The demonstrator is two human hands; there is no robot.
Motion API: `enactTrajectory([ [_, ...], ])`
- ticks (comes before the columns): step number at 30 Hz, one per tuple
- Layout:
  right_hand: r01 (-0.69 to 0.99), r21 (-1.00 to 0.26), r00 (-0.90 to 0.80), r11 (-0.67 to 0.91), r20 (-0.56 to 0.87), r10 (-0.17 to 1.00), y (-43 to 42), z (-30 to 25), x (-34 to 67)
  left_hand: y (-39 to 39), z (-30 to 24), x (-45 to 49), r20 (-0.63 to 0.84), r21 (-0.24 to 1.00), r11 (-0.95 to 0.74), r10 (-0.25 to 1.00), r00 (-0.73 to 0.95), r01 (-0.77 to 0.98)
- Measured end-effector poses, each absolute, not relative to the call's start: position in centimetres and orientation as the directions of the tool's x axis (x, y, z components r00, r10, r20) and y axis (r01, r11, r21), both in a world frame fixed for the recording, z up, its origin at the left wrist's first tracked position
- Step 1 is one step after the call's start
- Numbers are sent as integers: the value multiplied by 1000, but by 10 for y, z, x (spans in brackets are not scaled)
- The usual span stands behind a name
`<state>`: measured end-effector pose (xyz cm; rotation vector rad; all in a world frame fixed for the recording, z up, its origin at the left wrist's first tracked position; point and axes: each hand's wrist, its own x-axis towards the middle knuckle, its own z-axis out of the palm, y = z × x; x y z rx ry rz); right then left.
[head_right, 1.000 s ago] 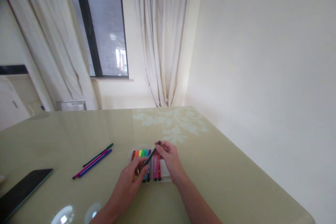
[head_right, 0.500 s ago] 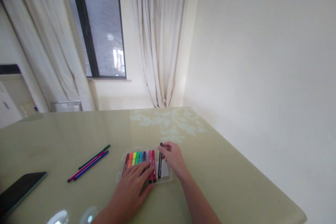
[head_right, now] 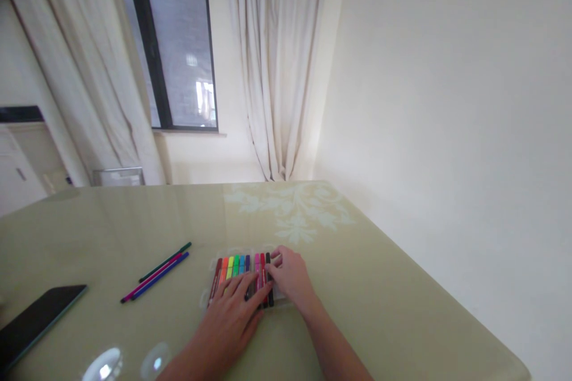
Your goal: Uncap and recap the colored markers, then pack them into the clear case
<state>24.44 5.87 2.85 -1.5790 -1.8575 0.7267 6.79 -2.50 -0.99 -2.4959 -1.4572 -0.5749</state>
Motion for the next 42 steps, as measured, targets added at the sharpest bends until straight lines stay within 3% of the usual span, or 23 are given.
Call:
enactTrajectory([
  [7, 615, -776, -74, 140, 120, 990, 58, 26, 240, -26, -3, 70, 431, 57, -579, 749, 503, 813],
  [15, 610, -775, -164, 165, 80, 983, 54, 30, 242, -27, 4, 72, 426, 159, -589, 765, 483, 792],
  [22, 617, -774, -109, 143, 95, 989, 57, 28, 243, -25, 4, 72, 448, 138, -632, 727, 520, 763],
  [31, 655, -730, -165, 197, 116, 979, 56, 30, 245, -23, 1, 74, 427, 116, -635, 726, 538, 764],
  [36, 739, -634, -178, 228, 144, 974, 55, 28, 242, -25, 7, 75, 409, 254, -593, 781, 471, 764],
  [40, 720, -647, -191, 252, 164, 968, 55, 28, 243, -23, 16, 65, 397, 332, -582, 800, 450, 742],
  [42, 708, -654, -185, 266, 192, 964, 56, 28, 245, -17, 24, 47, 372, 357, -476, 862, 345, 804],
])
